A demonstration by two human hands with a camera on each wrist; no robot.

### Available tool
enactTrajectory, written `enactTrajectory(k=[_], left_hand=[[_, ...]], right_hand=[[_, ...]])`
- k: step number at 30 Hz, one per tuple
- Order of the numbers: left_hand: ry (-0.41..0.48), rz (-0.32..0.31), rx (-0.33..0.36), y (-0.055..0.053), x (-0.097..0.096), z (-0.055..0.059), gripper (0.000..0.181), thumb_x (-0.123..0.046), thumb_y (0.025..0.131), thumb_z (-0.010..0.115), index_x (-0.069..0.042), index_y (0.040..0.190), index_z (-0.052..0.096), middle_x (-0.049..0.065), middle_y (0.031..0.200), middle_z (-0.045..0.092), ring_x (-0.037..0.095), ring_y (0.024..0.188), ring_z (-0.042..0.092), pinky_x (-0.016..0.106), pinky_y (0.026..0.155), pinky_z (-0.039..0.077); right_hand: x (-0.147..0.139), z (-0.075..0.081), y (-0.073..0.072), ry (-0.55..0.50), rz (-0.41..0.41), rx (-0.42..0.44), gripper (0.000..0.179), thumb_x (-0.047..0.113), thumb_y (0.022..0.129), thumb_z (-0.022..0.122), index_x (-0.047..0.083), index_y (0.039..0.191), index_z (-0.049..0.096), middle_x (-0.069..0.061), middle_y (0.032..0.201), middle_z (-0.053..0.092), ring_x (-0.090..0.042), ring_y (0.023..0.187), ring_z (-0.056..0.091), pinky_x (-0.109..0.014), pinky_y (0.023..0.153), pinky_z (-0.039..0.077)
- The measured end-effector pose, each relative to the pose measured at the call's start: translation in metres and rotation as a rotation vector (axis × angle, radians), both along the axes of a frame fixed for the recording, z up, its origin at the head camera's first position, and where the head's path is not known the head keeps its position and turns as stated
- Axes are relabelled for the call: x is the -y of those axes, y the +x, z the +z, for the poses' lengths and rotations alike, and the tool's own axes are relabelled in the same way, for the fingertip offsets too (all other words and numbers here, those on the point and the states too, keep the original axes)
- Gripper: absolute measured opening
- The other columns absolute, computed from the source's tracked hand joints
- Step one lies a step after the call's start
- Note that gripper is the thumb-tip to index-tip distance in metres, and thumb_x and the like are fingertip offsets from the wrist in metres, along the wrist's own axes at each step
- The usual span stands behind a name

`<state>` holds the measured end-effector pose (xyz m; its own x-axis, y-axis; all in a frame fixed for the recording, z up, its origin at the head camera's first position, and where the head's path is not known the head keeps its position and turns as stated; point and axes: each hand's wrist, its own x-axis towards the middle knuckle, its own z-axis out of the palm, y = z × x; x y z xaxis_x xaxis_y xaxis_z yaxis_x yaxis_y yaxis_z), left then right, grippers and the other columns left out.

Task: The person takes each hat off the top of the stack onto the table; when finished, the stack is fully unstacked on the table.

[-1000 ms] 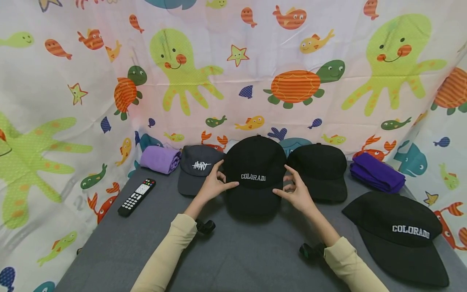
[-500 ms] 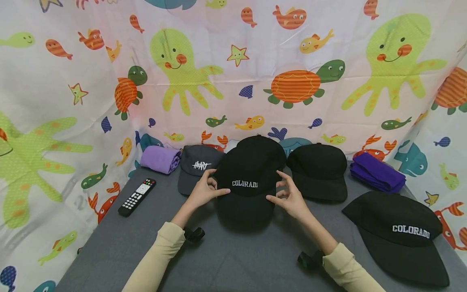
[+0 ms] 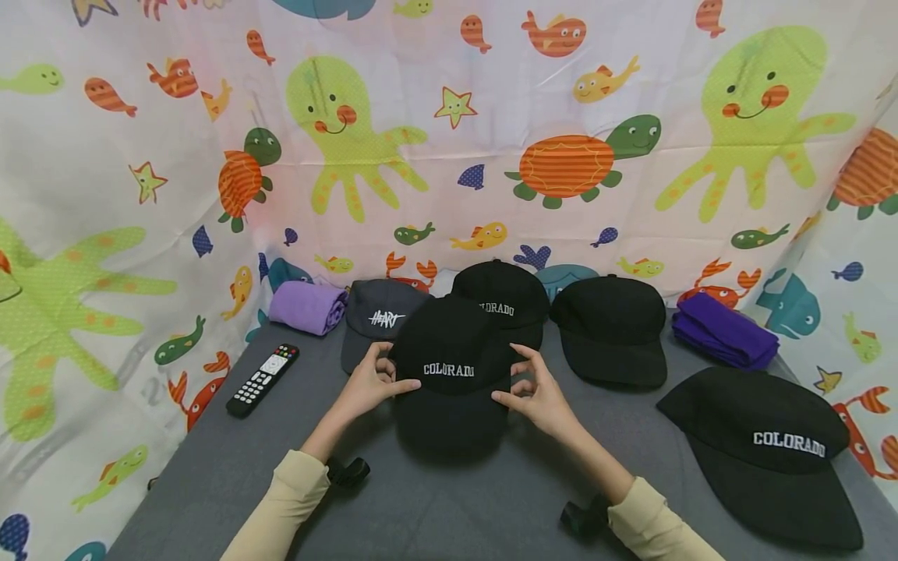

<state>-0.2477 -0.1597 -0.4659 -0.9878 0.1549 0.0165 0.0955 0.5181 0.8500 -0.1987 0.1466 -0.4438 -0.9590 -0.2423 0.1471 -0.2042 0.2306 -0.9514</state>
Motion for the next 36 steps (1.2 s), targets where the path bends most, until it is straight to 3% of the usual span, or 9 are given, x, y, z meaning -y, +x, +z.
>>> enactTrajectory(k=[6,9,14,22,32,36], left_hand=[[0.008,-0.001,0.043,0.009,0.016,0.0,0.089,-0.044,0.064,0.082,-0.013,0.131,0.033,0.004,0.08,0.054,0.014,0.062,0.048,0.03,0.063,0.041],[0.016,-0.009,0.064,0.013,0.024,0.0,0.089,-0.042,0.065,0.083,-0.011,0.131,0.033,0.004,0.08,0.054,0.014,0.06,0.048,0.03,0.062,0.041],[0.029,-0.02,0.117,0.021,0.036,0.003,0.089,-0.037,0.067,0.082,-0.01,0.133,0.03,0.005,0.079,0.053,0.017,0.059,0.055,0.031,0.062,0.044],[0.044,-0.052,0.138,0.034,0.052,0.005,0.087,-0.03,0.07,0.082,-0.007,0.133,0.027,0.005,0.074,0.051,0.021,0.057,0.056,0.034,0.058,0.046],[0.016,-0.051,0.184,0.057,0.077,0.01,0.086,-0.03,0.072,0.08,-0.005,0.134,0.025,0.004,0.073,0.049,0.016,0.055,0.052,0.032,0.06,0.045],[-0.002,-0.056,0.223,0.067,0.092,0.012,0.084,-0.029,0.074,0.078,-0.005,0.134,0.024,0.004,0.074,0.05,0.016,0.056,0.051,0.031,0.06,0.045]], right_hand=[[0.012,-0.005,0.008,-0.016,0.027,0.036,0.075,0.001,0.08,0.07,0.009,0.139,0.025,-0.023,0.109,0.043,-0.032,0.069,0.063,-0.044,0.063,0.053],[0.018,-0.006,0.013,-0.028,0.039,0.05,0.074,0.001,0.079,0.071,0.008,0.138,0.026,-0.022,0.109,0.044,-0.031,0.07,0.064,-0.049,0.066,0.052],[0.028,-0.005,0.019,-0.047,0.053,0.067,0.07,-0.001,0.079,0.07,0.004,0.135,0.028,-0.022,0.108,0.043,-0.021,0.066,0.063,-0.048,0.066,0.052],[0.043,-0.007,0.027,-0.083,0.067,0.144,0.067,0.001,0.078,0.072,0.007,0.13,0.029,-0.017,0.109,0.043,-0.023,0.065,0.063,-0.044,0.063,0.053],[0.062,-0.006,0.041,-0.11,0.149,0.175,0.067,0.0,0.078,0.072,0.005,0.13,0.029,-0.02,0.109,0.047,-0.025,0.069,0.065,-0.046,0.066,0.053],[0.069,-0.017,0.044,-0.112,0.209,0.165,0.067,0.001,0.079,0.071,0.005,0.131,0.03,-0.02,0.109,0.048,-0.019,0.069,0.066,-0.041,0.065,0.055]])
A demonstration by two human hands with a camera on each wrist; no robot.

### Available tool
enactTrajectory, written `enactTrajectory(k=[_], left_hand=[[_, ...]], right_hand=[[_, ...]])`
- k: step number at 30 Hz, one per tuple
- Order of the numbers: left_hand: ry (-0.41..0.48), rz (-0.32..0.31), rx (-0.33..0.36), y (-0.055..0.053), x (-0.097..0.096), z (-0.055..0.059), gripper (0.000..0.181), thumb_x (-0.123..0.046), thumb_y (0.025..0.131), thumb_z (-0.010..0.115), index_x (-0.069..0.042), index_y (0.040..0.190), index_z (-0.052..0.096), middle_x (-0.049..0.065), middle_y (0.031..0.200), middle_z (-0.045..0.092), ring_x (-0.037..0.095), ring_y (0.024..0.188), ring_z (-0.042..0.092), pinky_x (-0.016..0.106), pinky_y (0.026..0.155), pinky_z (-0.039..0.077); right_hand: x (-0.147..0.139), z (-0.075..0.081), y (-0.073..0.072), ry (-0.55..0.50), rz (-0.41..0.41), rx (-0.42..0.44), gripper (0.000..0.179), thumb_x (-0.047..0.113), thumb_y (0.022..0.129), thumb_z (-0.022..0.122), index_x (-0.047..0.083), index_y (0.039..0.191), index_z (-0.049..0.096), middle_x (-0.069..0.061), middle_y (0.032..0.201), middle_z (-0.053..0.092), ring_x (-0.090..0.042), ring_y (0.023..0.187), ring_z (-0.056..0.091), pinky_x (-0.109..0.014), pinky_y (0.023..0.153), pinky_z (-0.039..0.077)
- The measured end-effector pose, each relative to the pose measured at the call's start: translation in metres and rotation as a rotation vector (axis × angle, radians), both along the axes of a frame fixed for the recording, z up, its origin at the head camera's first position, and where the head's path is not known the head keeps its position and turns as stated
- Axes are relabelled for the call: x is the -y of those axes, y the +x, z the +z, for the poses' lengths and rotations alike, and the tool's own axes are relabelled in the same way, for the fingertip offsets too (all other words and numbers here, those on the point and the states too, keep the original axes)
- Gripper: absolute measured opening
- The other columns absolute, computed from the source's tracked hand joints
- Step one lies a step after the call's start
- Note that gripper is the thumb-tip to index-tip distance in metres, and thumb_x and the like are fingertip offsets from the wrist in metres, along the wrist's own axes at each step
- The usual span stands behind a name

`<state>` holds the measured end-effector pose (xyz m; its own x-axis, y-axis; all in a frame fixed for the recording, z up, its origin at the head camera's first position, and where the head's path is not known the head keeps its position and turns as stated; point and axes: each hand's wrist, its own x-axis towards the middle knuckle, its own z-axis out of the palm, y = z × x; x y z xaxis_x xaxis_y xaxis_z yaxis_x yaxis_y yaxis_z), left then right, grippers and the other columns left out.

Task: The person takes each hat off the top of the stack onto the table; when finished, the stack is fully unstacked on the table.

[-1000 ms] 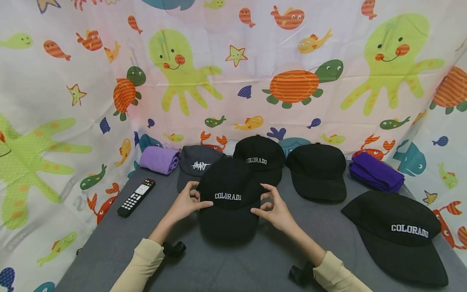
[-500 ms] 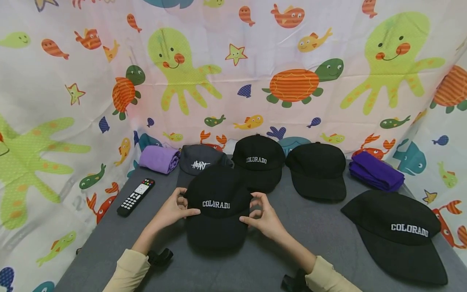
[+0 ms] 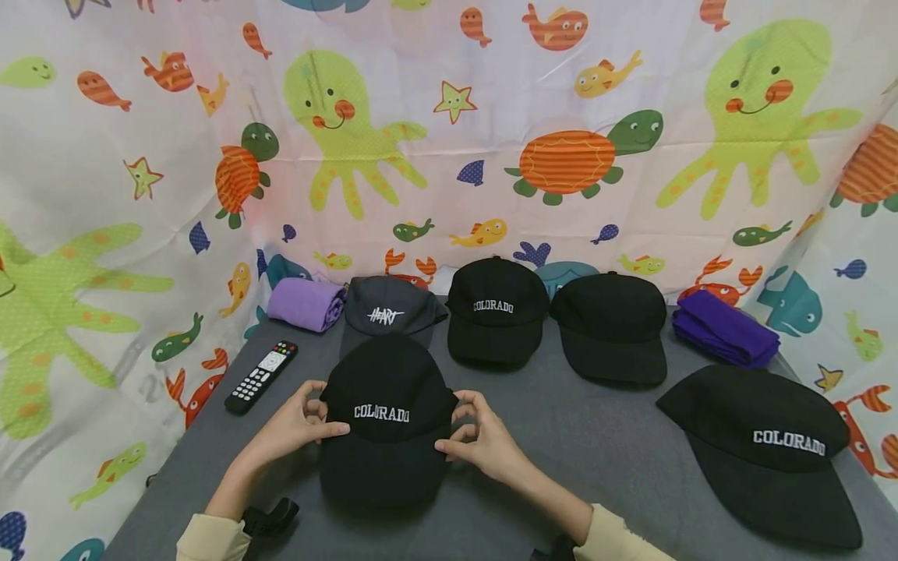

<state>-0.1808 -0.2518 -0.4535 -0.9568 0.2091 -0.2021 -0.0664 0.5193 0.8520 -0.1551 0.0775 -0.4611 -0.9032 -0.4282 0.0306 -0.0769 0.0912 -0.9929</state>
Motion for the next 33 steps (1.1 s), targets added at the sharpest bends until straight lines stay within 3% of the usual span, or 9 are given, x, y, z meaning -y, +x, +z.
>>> enactTrajectory(k=[5,13,18,22,26,33], left_hand=[[-0.002,-0.016,0.067,0.017,0.017,0.008,0.085,-0.027,0.077,0.076,-0.002,0.137,0.02,0.004,0.074,0.05,0.016,0.055,0.052,0.032,0.06,0.046],[0.008,-0.05,0.152,0.047,0.04,0.023,0.086,-0.026,0.082,0.07,0.003,0.138,0.011,0.004,0.072,0.048,0.016,0.055,0.05,0.034,0.061,0.047],[-0.014,-0.067,0.176,0.056,0.054,0.023,0.083,-0.026,0.085,0.067,0.004,0.138,0.011,0.004,0.071,0.049,0.015,0.055,0.049,0.033,0.061,0.046],[-0.028,-0.065,0.163,0.053,0.064,0.016,0.082,-0.026,0.085,0.066,0.005,0.138,0.012,0.004,0.071,0.05,0.015,0.056,0.05,0.032,0.061,0.046],[-0.031,-0.031,0.163,0.045,0.067,0.008,0.082,-0.027,0.085,0.068,0.005,0.138,0.014,0.003,0.069,0.05,0.015,0.057,0.05,0.033,0.061,0.047],[-0.075,0.022,0.101,0.028,0.072,-0.006,0.08,-0.027,0.083,0.069,0.006,0.136,0.02,0.002,0.066,0.051,0.015,0.055,0.05,0.03,0.059,0.045]], right_hand=[[0.011,-0.014,0.006,-0.02,0.064,-0.025,0.067,0.003,0.079,0.072,0.009,0.131,0.031,-0.016,0.108,0.051,-0.014,0.069,0.066,-0.032,0.063,0.055],[0.028,-0.01,0.028,-0.042,0.111,0.032,0.067,0.009,0.077,0.075,0.007,0.129,0.034,-0.008,0.099,0.053,-0.013,0.072,0.066,-0.025,0.062,0.053],[0.037,-0.009,0.036,-0.072,0.131,0.055,0.065,0.009,0.077,0.075,0.005,0.129,0.035,-0.007,0.097,0.054,-0.014,0.074,0.066,-0.024,0.063,0.053],[0.045,-0.014,0.035,-0.109,0.154,0.092,0.065,0.003,0.078,0.072,0.002,0.131,0.033,-0.01,0.098,0.054,-0.014,0.07,0.066,-0.027,0.064,0.055],[0.052,-0.023,0.027,-0.155,0.134,0.176,0.066,-0.002,0.078,0.07,0.0,0.132,0.032,-0.013,0.098,0.055,-0.012,0.066,0.065,-0.029,0.064,0.055],[0.06,-0.035,0.01,-0.196,0.119,0.238,0.07,-0.006,0.079,0.068,0.001,0.137,0.03,-0.021,0.104,0.054,-0.016,0.074,0.066,-0.032,0.07,0.055]])
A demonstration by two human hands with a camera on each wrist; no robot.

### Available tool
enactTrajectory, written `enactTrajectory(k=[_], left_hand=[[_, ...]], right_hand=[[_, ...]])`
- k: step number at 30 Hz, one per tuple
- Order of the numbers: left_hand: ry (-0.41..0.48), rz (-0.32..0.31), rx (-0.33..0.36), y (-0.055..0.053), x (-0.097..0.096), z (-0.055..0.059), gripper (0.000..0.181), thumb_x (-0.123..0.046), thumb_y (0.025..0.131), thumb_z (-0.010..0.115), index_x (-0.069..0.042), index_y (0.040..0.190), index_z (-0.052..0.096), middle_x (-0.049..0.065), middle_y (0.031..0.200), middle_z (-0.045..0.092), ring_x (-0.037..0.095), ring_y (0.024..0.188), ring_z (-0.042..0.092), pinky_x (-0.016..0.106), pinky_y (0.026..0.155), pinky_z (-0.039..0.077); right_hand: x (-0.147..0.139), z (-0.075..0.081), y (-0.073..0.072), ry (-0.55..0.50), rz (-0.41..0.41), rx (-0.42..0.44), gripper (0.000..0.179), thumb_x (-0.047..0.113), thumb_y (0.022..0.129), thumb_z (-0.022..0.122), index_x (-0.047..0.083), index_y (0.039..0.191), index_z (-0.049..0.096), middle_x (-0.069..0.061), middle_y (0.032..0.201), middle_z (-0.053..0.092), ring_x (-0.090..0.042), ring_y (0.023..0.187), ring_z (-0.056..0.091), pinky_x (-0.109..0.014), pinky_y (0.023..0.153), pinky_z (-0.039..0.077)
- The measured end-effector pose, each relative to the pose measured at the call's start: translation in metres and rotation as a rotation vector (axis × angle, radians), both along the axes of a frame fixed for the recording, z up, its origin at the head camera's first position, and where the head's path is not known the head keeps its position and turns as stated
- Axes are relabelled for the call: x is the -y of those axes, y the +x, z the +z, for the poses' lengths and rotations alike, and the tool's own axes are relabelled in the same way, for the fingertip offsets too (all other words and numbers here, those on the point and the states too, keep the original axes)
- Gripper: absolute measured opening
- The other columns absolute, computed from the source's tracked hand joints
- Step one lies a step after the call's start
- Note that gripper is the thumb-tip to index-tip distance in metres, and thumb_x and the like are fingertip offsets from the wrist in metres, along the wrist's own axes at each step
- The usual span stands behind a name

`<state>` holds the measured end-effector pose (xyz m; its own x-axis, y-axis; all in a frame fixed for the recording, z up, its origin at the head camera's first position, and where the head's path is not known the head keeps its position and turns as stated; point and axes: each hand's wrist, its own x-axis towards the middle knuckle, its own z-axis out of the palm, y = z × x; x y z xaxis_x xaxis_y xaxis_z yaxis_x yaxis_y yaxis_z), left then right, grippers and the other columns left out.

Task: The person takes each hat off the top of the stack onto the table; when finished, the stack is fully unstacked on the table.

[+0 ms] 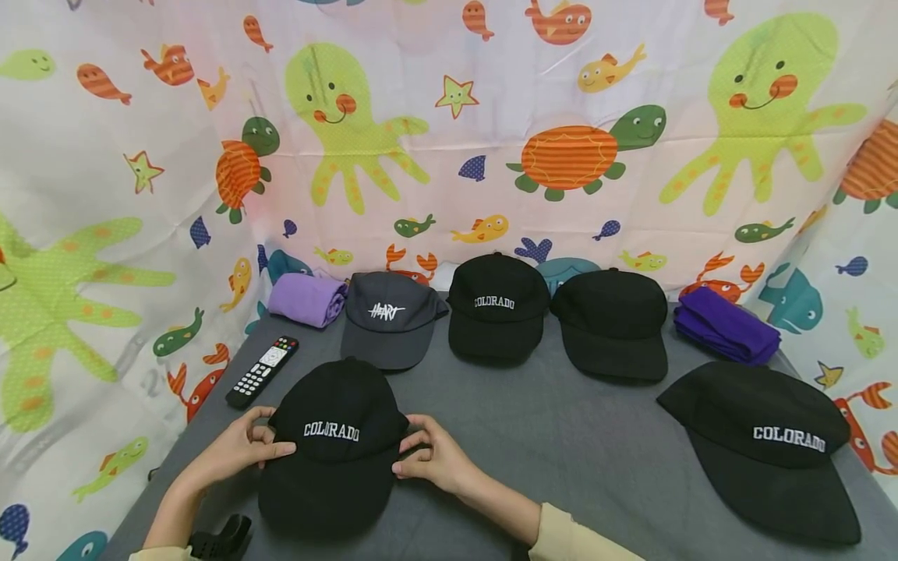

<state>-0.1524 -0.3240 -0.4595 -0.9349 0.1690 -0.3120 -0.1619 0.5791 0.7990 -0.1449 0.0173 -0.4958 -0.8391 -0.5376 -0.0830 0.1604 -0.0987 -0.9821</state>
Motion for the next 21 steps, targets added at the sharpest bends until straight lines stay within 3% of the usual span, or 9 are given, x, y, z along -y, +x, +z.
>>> enactTrajectory(k=[9,15,21], left_hand=[[-0.058,0.022,-0.036,-0.016,0.009,-0.01,0.08,-0.029,0.083,0.069,0.008,0.136,0.022,0.003,0.069,0.056,0.015,0.061,0.053,0.029,0.061,0.046],[-0.106,0.038,-0.086,-0.02,0.01,-0.008,0.083,-0.031,0.082,0.07,0.007,0.138,0.022,0.005,0.072,0.058,0.012,0.062,0.052,0.027,0.059,0.044],[-0.197,0.043,-0.106,-0.023,0.01,-0.006,0.084,-0.034,0.081,0.071,0.007,0.139,0.025,0.005,0.076,0.06,0.013,0.066,0.054,0.028,0.06,0.044]], right_hand=[[0.008,-0.002,-0.017,0.098,0.009,-0.053,0.075,0.003,0.081,0.07,0.008,0.143,0.028,-0.018,0.112,0.054,-0.019,0.086,0.065,-0.027,0.071,0.052],[0.013,-0.003,-0.023,0.165,0.047,-0.104,0.081,0.008,0.083,0.068,0.009,0.148,0.019,-0.015,0.122,0.05,-0.02,0.092,0.066,-0.027,0.074,0.052],[0.017,-0.001,-0.025,0.15,0.02,-0.113,0.076,0.006,0.084,0.067,0.008,0.147,0.023,-0.018,0.125,0.048,-0.026,0.099,0.063,-0.028,0.077,0.052]])
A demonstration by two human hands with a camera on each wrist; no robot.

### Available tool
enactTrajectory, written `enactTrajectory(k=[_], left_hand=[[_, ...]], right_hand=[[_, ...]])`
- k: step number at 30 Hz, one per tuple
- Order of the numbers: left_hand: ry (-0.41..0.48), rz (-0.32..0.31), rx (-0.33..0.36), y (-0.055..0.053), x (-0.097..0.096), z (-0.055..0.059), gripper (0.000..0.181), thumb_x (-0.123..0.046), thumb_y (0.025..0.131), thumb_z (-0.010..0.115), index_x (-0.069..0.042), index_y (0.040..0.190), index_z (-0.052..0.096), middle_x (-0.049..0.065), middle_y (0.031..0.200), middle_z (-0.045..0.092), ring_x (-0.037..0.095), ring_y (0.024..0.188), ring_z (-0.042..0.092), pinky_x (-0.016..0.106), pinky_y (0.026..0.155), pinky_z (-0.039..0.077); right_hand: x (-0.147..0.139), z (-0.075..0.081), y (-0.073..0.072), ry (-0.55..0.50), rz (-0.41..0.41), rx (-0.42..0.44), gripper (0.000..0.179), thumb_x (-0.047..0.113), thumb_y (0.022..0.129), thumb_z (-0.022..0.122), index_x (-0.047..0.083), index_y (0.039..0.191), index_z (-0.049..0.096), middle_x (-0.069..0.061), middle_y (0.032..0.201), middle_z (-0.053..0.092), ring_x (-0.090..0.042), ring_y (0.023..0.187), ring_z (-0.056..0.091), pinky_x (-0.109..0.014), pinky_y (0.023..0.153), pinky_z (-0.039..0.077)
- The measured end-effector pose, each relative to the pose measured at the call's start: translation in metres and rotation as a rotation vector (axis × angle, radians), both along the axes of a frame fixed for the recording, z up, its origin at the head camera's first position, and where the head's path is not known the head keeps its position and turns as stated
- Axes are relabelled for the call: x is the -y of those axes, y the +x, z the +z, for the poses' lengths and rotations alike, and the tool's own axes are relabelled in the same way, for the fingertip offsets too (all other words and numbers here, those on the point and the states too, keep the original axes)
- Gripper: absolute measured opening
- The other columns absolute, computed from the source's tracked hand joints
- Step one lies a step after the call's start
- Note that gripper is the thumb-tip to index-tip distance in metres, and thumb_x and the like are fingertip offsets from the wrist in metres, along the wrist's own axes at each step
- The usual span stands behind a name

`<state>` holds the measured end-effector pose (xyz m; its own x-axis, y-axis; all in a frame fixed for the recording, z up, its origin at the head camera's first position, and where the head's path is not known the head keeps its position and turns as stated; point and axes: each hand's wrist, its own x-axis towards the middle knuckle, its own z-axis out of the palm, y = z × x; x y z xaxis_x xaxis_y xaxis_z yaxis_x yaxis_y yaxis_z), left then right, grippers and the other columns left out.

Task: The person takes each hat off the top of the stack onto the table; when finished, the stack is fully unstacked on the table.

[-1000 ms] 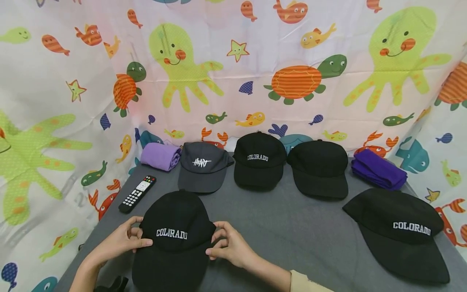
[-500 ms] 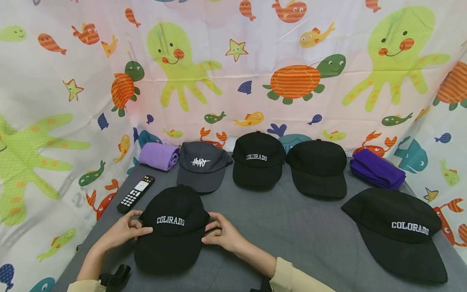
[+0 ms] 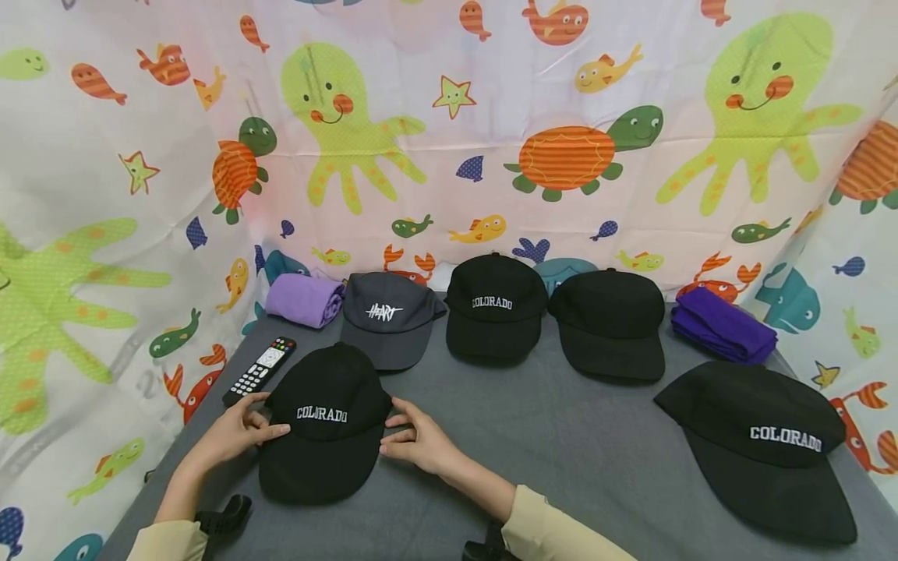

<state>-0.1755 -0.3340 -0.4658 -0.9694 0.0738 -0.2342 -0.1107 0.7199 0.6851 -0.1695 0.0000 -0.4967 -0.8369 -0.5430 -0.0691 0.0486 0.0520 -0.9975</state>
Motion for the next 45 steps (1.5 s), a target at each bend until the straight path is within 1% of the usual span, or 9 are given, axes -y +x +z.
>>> enactTrajectory(k=[7,14,18,21,25,28,34,41,45], left_hand=[[-0.09,-0.007,-0.025,0.0,-0.002,0.004,0.084,-0.038,0.078,0.073,0.007,0.136,0.031,0.005,0.079,0.061,0.014,0.068,0.053,0.028,0.06,0.042],[-0.174,0.036,-0.053,0.002,-0.01,0.014,0.08,-0.048,0.079,0.069,0.002,0.135,0.039,0.009,0.094,0.06,0.018,0.076,0.056,0.032,0.061,0.043],[-0.176,0.039,-0.108,0.002,-0.017,0.019,0.077,-0.05,0.08,0.067,-0.001,0.134,0.042,0.012,0.1,0.059,0.023,0.087,0.058,0.036,0.067,0.046],[-0.162,0.058,-0.148,0.002,-0.025,0.023,0.074,-0.051,0.081,0.066,-0.003,0.133,0.044,0.014,0.104,0.059,0.022,0.087,0.058,0.036,0.069,0.047],[-0.139,0.086,-0.221,0.0,-0.037,0.03,0.069,-0.05,0.082,0.065,-0.007,0.132,0.046,0.014,0.105,0.059,0.019,0.082,0.056,0.032,0.066,0.045],[-0.111,0.095,-0.288,-0.002,-0.046,0.034,0.064,-0.046,0.083,0.065,-0.008,0.131,0.048,0.014,0.104,0.059,0.019,0.081,0.055,0.03,0.063,0.044],[-0.063,0.097,-0.429,-0.009,-0.067,0.034,0.052,-0.036,0.084,0.068,-0.008,0.126,0.054,0.01,0.096,0.061,0.019,0.078,0.054,0.027,0.062,0.044],[-0.008,0.085,-0.602,-0.017,-0.096,0.035,0.041,-0.026,0.082,0.072,-0.01,0.118,0.061,0.004,0.091,0.06,0.014,0.076,0.052,0.026,0.066,0.044],[0.028,0.048,-0.653,-0.022,-0.112,0.036,0.037,-0.024,0.081,0.072,-0.011,0.115,0.063,0.005,0.092,0.059,0.017,0.08,0.052,0.033,0.071,0.043]], right_hand=[[0.001,-0.004,-0.003,-0.018,0.005,-0.019,0.074,0.005,0.085,0.066,0.007,0.146,0.024,-0.02,0.125,0.047,-0.031,0.105,0.06,-0.027,0.078,0.052],[-0.006,-0.002,-0.005,-0.018,0.015,-0.05,0.07,0.004,0.085,0.066,0.006,0.144,0.028,-0.023,0.127,0.045,-0.037,0.109,0.055,-0.027,0.078,0.052],[-0.014,0.001,-0.008,0.027,-0.004,-0.063,0.067,0.01,0.085,0.067,0.008,0.143,0.032,-0.021,0.127,0.046,-0.034,0.109,0.056,-0.03,0.079,0.051],[-0.021,0.001,-0.012,0.044,-0.012,-0.068,0.066,0.014,0.086,0.067,0.009,0.142,0.034,-0.019,0.128,0.046,-0.033,0.11,0.055,-0.033,0.08,0.05],[-0.032,0.004,-0.016,0.048,-0.012,-0.08,0.064,0.015,0.086,0.067,0.007,0.14,0.034,-0.019,0.128,0.046,-0.034,0.111,0.054,-0.035,0.083,0.049],[-0.041,0.015,-0.015,0.047,-0.01,-0.089,0.061,0.013,0.087,0.065,0.003,0.139,0.035,-0.023,0.128,0.046,-0.038,0.112,0.052,-0.038,0.085,0.048],[-0.059,0.033,-0.016,0.067,-0.035,-0.102,0.056,0.01,0.087,0.064,0.003,0.136,0.039,-0.028,0.128,0.045,-0.043,0.113,0.049,-0.04,0.089,0.047],[-0.076,0.017,-0.034,0.084,-0.124,-0.111,0.058,0.015,0.086,0.066,0.005,0.137,0.039,-0.022,0.128,0.047,-0.034,0.111,0.053,-0.039,0.089,0.047],[-0.086,0.01,-0.041,0.096,-0.173,-0.13,0.058,0.017,0.087,0.066,0.006,0.137,0.04,-0.021,0.128,0.047,-0.033,0.111,0.054,-0.038,0.088,0.048]])
